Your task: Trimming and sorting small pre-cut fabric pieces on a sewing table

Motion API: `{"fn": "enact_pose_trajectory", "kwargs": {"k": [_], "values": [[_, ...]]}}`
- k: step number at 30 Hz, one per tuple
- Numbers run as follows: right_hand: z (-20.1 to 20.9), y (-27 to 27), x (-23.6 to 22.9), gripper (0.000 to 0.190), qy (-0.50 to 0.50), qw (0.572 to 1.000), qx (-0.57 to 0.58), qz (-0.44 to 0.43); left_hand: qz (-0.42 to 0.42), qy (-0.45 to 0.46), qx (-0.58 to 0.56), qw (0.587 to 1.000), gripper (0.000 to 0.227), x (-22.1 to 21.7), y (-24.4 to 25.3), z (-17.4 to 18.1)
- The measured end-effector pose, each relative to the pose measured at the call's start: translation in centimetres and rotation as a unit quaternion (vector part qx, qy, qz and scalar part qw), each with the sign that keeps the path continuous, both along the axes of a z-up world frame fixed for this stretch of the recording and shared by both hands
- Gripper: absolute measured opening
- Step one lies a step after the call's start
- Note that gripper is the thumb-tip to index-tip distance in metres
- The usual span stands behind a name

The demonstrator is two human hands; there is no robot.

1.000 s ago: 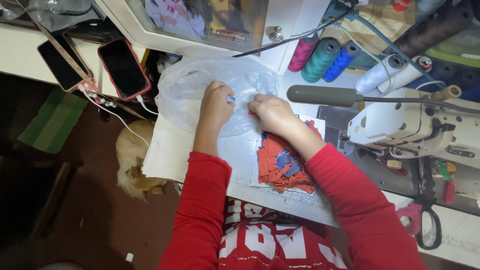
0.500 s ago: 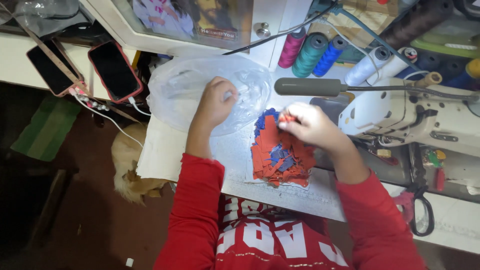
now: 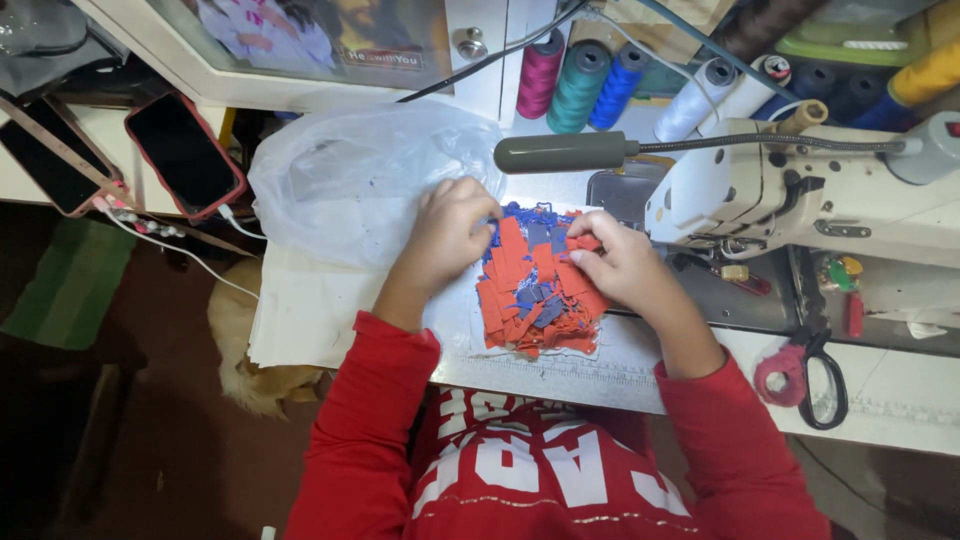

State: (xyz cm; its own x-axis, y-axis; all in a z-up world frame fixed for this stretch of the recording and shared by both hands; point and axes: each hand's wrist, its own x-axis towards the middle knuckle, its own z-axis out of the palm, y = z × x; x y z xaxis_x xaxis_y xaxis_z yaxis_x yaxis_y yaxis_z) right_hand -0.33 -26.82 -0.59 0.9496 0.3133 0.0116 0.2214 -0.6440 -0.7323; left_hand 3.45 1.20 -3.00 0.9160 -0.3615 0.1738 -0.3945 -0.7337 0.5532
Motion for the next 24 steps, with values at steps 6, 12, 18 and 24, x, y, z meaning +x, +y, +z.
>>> {"fn": "enact_pose_trajectory", "kwargs": {"k": [6, 12, 18, 24], "values": [[-1.2, -0.5, -0.2, 0.025, -0.084, 0.996, 0.034, 0.013, 0.061, -0.003, 0.078, 0.995, 0.03, 1.1, 0.6, -2.8], [-4.7, -0.3, 1.6, 0.015, -0.278, 0.957, 0.078, 0.03, 0.077, -0.185, 0.02, 0.98, 0.03, 2.0, -0.3, -3.4], [-6.5, -0.1, 3.2, 0.012, -0.188, 0.979, 0.072, 0.045, -0.02, -0.063, -0.08, 0.995, 0.044, 0.5, -3.2, -1.9], [-5.5, 1.2, 3.6, 0.013, -0.076, 0.995, -0.012, 0.059, -0.008, -0.014, -0.006, 1.0, 0.038, 1.0, -3.3, -2.6]]}}
